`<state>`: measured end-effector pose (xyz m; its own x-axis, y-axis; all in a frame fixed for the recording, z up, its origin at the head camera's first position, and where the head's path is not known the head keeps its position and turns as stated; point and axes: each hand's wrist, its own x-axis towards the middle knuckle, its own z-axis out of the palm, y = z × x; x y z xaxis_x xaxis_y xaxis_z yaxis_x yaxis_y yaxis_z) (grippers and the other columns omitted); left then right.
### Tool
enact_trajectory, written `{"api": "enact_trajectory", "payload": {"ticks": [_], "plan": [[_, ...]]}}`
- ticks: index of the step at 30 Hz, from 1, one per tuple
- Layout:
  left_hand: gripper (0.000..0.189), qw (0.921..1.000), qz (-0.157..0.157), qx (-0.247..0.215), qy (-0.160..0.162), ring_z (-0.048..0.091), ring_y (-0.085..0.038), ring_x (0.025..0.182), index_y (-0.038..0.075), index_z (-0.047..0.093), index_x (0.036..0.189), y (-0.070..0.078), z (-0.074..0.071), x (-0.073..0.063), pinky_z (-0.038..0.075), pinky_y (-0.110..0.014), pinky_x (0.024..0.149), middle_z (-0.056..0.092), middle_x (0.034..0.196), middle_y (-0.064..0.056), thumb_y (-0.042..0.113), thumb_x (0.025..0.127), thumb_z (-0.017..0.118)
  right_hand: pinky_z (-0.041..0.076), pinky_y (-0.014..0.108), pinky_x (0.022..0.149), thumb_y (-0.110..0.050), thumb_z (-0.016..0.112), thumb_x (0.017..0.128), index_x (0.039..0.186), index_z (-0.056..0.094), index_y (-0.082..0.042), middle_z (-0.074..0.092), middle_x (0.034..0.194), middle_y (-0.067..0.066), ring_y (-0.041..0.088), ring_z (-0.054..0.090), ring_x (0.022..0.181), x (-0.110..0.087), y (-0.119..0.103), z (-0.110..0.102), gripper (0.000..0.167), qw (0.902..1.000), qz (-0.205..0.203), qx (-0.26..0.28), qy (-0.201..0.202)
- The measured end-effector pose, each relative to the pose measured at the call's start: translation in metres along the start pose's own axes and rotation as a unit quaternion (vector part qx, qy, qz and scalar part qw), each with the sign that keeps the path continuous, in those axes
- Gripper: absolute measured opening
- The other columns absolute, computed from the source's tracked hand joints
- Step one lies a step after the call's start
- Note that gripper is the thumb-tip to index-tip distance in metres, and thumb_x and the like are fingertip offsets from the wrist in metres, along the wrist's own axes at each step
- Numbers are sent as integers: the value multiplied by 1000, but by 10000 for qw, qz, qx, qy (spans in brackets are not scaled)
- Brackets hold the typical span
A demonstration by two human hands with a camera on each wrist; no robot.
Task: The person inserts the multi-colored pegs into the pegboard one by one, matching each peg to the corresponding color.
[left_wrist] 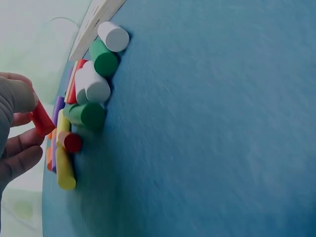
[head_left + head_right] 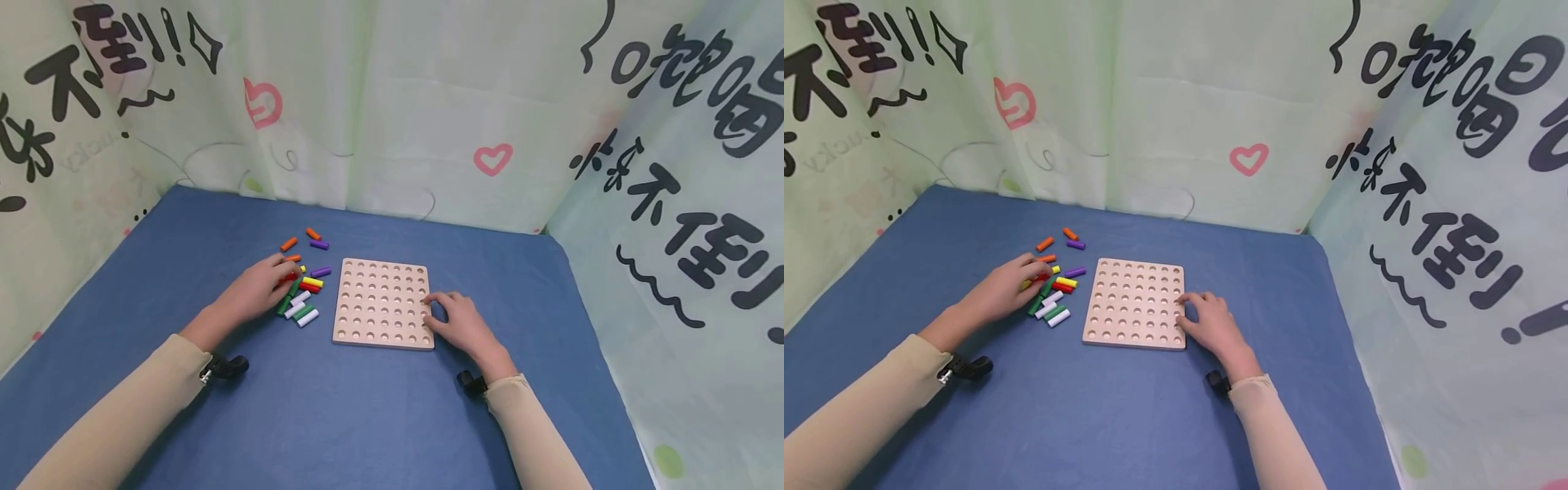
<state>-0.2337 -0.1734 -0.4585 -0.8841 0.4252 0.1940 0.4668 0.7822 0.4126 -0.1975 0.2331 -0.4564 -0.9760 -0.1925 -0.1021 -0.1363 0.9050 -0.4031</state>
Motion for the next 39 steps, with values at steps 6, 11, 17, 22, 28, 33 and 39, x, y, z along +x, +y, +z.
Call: {"api": "enact_trajectory", "payload": {"ticks": [6,11,17,22,28,33,39], "plan": [[22,9994,-225,-249,62,63,-28,96,10,68,121,7,6,19,58,-45,85,62,116,-11,10,98,69,46,59,99,-36,68,100,136,61,-23,53,143,21,42,48,129,-1,0,0,39,9997,-29,-252,-65],[24,9983,-363,-452,72,65,-31,101,7,62,123,15,13,36,58,-47,88,60,118,-13,9,99,67,45,61,101,-37,67,100,137,61,-24,53,144,20,43,47,132,-2,2,1,40,9993,-161,-347,-9],[21,9959,-446,-782,103,64,-31,107,7,60,121,22,22,53,57,-47,92,58,121,-12,8,101,64,44,62,103,-40,66,101,139,60,-25,54,144,19,43,49,132,-2,3,1,41,9986,-201,-487,35],[13,9940,-397,-997,196,66,-30,109,9,57,113,24,29,63,57,-45,93,60,116,-11,7,102,62,43,64,104,-39,66,101,139,60,-25,55,143,19,43,49,132,-1,1,1,41,9985,-180,-509,43],[10,9903,-489,-1270,272,67,-31,112,8,56,108,32,36,75,57,-46,95,60,112,-12,6,101,62,43,64,102,-38,67,101,139,61,-25,55,142,19,43,50,130,-4,2,0,41,9987,-182,-464,68],[12,9879,-578,-1402,317,68,-33,111,7,57,112,37,39,82,56,-47,96,59,113,-14,6,101,63,43,65,102,-38,66,101,140,60,-24,55,143,19,43,49,130,-4,3,1,42,9987,-188,-474,92],[15,9864,-683,-1462,318,69,-31,108,7,57,115,42,45,89,57,-46,96,59,117,-14,5,100,63,42,66,103,-38,66,102,140,60,-24,54,144,19,44,48,132,-5,1,1,42,9988,-188,-440,76]]}}
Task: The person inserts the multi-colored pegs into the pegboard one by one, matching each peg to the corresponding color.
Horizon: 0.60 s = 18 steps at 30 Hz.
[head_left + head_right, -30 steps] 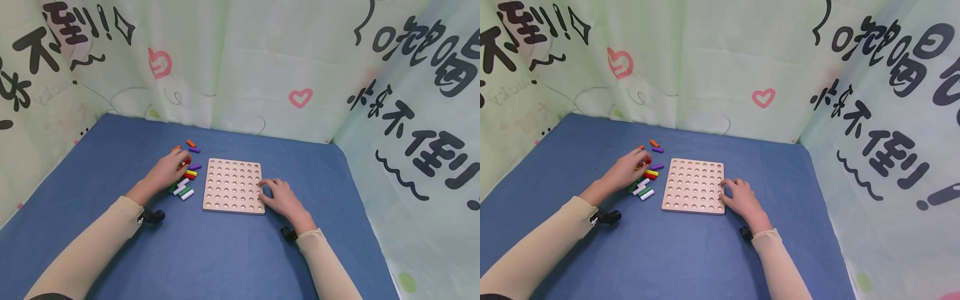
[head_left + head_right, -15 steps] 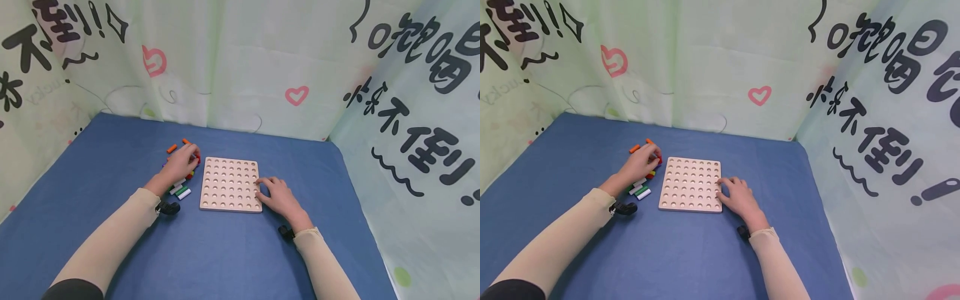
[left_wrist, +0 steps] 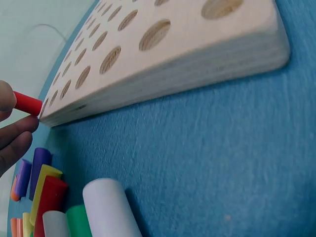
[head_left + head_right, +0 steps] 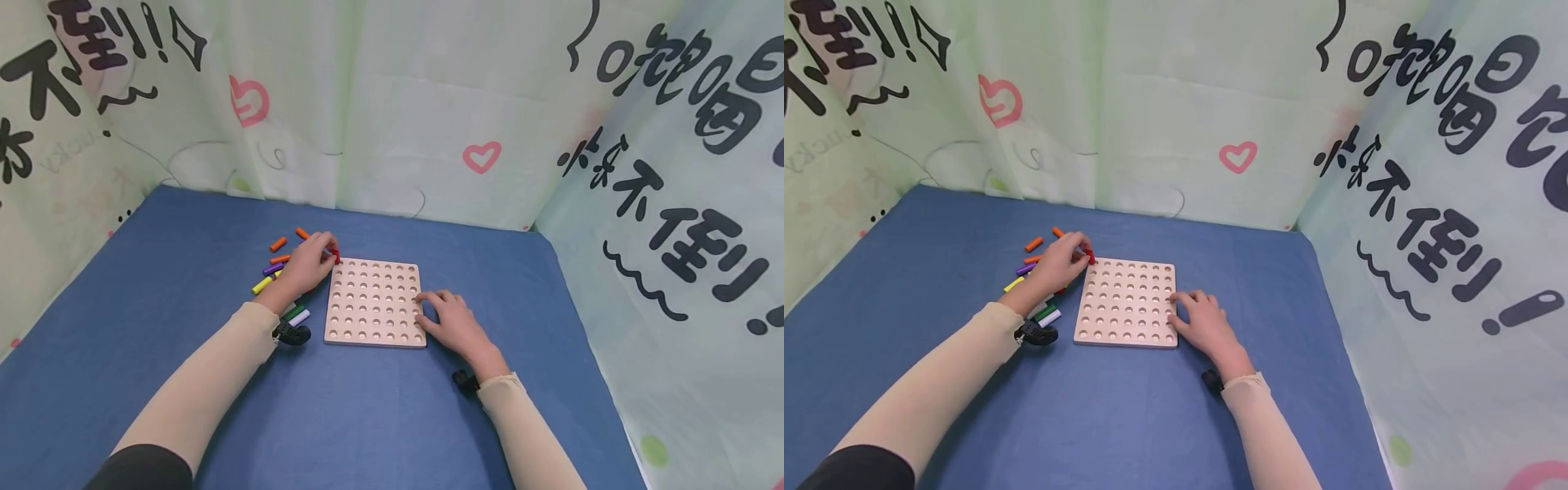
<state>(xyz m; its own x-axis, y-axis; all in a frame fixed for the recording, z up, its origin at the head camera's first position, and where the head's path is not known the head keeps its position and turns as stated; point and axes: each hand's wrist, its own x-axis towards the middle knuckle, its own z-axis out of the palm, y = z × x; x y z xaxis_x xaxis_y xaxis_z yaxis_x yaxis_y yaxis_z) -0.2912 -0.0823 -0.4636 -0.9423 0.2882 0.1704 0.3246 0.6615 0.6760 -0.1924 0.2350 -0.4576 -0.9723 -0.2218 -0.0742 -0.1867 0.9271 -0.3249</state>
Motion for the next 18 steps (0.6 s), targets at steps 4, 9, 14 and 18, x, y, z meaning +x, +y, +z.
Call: {"api": "enact_trajectory", "payload": {"ticks": [4,9,14,18], "plan": [[15,9999,-119,-20,-7,68,-30,108,9,57,114,2,2,2,57,-45,96,59,116,-13,6,100,64,41,66,104,-38,66,101,140,60,-23,54,144,19,44,48,133,-1,-1,0,41,10000,39,18,-22],[14,9998,-198,-37,-15,67,-30,109,9,57,114,4,3,2,56,-46,97,60,118,-12,9,101,63,41,66,105,-38,66,101,140,60,-23,54,144,19,44,47,134,-1,-1,0,42,10000,50,38,-18],[13,9999,-148,3,-33,66,-30,108,10,58,112,4,4,3,55,-46,96,60,116,-11,11,101,64,41,67,105,-37,66,102,140,60,-23,54,145,19,44,47,134,-1,-2,0,42,10000,27,38,-25],[12,10000,-71,51,-37,65,-29,107,10,58,111,4,4,4,55,-45,94,61,113,-11,12,101,64,41,66,105,-38,66,102,140,60,-23,54,145,19,44,47,134,-1,-2,0,42,10000,33,48,-11]]}}
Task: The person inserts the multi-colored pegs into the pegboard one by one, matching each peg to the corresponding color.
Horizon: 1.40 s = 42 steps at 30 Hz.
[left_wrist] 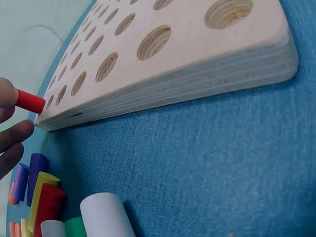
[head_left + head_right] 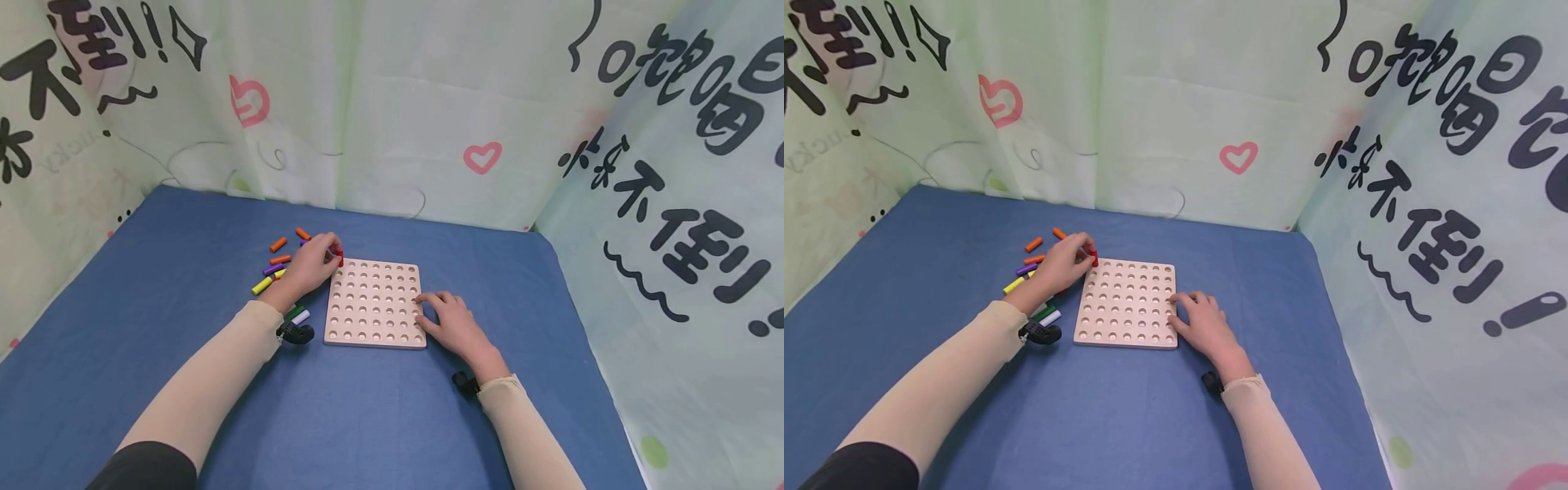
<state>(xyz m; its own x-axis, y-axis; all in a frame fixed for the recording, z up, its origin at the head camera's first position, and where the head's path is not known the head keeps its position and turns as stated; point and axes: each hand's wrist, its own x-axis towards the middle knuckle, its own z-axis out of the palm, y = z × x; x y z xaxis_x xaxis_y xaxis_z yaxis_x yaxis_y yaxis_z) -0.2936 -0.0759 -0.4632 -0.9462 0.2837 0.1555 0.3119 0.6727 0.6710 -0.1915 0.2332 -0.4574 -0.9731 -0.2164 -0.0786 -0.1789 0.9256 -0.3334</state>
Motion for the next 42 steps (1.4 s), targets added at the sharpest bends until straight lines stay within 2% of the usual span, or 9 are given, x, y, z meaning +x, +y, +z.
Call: {"api": "enact_trajectory", "payload": {"ticks": [18,27,34,38,42], "plan": [[13,9996,25,264,-133,62,-30,113,11,59,113,-2,4,-1,54,-46,99,60,117,-11,8,101,64,40,66,107,-38,64,102,141,59,-23,53,147,19,45,46,137,0,2,1,42,10000,7,8,13],[15,9997,-35,214,-71,60,-31,116,11,62,115,5,-6,-4,52,-48,101,59,124,-12,11,101,65,40,66,107,-39,64,102,141,59,-23,53,147,19,45,46,136,0,1,0,42,10000,23,6,-23],[18,9999,53,-123,67,61,-31,114,6,63,120,8,-17,-12,52,-47,98,61,123,-13,11,102,63,40,66,106,-38,65,102,140,59,-23,53,146,19,45,46,136,1,2,1,41,10000,-12,30,-4],[21,9996,126,-230,-53,61,-32,113,3,63,122,5,-25,-18,52,-47,98,62,122,-13,11,102,62,41,65,106,-38,65,102,140,59,-23,53,146,19,45,45,136,1,2,1,41,10000,-11,20,-22],[20,9994,45,-82,-332,61,-32,110,2,64,120,0,-30,-26,53,-47,95,64,119,-13,10,102,63,41,66,106,-38,64,103,141,59,-23,53,146,20,45,45,136,1,2,1,42,10000,-17,39,-39]]}}
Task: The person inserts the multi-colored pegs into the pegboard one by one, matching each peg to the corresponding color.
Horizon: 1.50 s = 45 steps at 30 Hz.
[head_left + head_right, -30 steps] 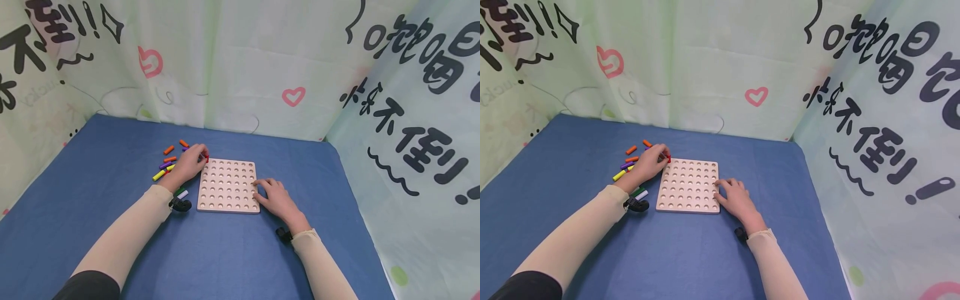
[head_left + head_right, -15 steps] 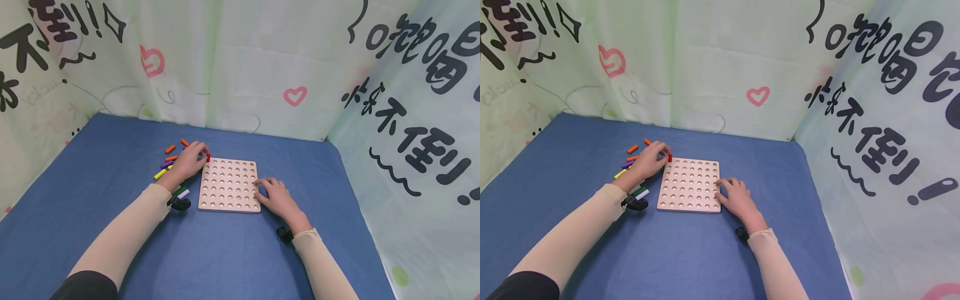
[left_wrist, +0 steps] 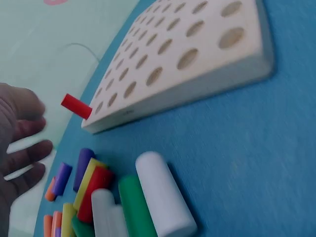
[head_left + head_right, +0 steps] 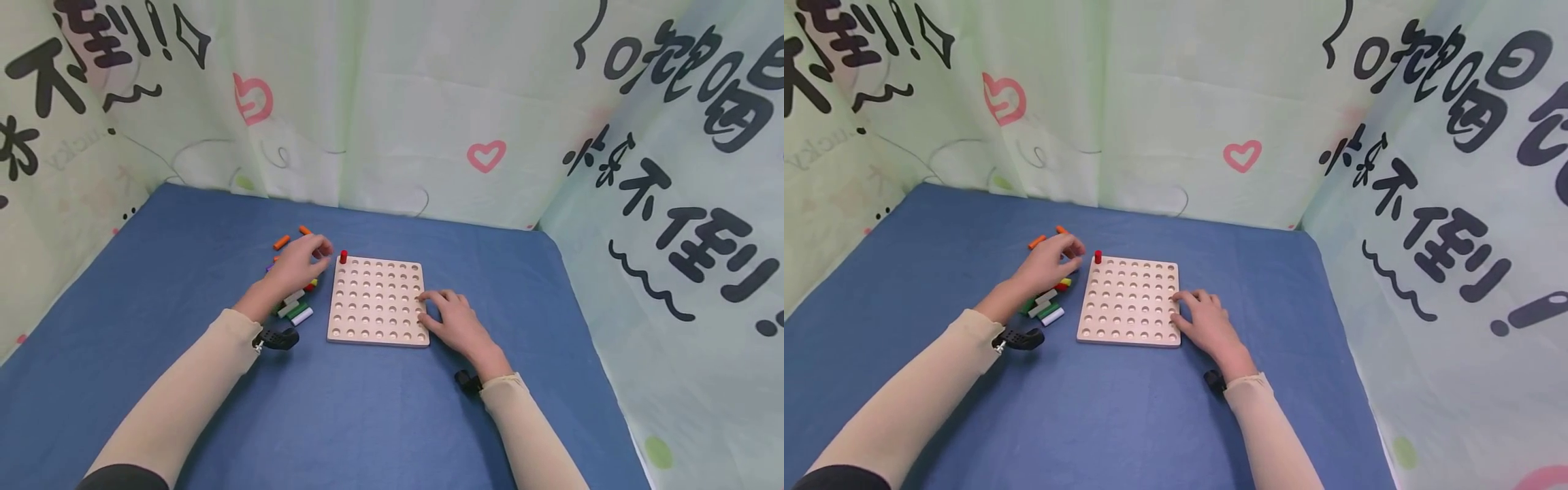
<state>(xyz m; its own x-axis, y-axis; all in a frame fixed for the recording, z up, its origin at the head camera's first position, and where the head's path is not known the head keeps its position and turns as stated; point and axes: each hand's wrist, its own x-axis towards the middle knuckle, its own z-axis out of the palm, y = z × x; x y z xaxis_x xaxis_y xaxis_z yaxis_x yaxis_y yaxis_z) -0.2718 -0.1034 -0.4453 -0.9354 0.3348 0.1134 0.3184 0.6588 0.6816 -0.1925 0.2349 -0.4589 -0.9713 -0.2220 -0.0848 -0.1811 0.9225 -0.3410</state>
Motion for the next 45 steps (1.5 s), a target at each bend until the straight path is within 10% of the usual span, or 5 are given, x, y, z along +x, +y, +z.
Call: {"api": "enact_trajectory", "payload": {"ticks": [8,25,45], "plan": [[8,9968,-231,549,-536,63,-27,101,8,68,106,-3,-2,-14,54,-45,89,67,108,-11,12,99,68,40,65,108,-38,64,103,142,58,-24,52,147,19,45,45,137,1,4,0,42,10000,18,5,18],[5,9739,-61,2186,-609,55,-24,88,11,68,97,-7,2,-34,53,-39,78,62,98,-8,15,96,71,42,65,105,-38,64,103,142,58,-23,53,144,20,45,47,133,1,3,1,42,10000,-13,-10,11],[10,9703,159,2396,-285,55,-26,86,11,64,96,-11,14,-31,50,-41,79,61,91,-8,8,91,73,46,63,99,-38,63,103,142,58,-23,55,140,20,44,49,129,1,1,2,42,9999,-120,-88,9]]}}
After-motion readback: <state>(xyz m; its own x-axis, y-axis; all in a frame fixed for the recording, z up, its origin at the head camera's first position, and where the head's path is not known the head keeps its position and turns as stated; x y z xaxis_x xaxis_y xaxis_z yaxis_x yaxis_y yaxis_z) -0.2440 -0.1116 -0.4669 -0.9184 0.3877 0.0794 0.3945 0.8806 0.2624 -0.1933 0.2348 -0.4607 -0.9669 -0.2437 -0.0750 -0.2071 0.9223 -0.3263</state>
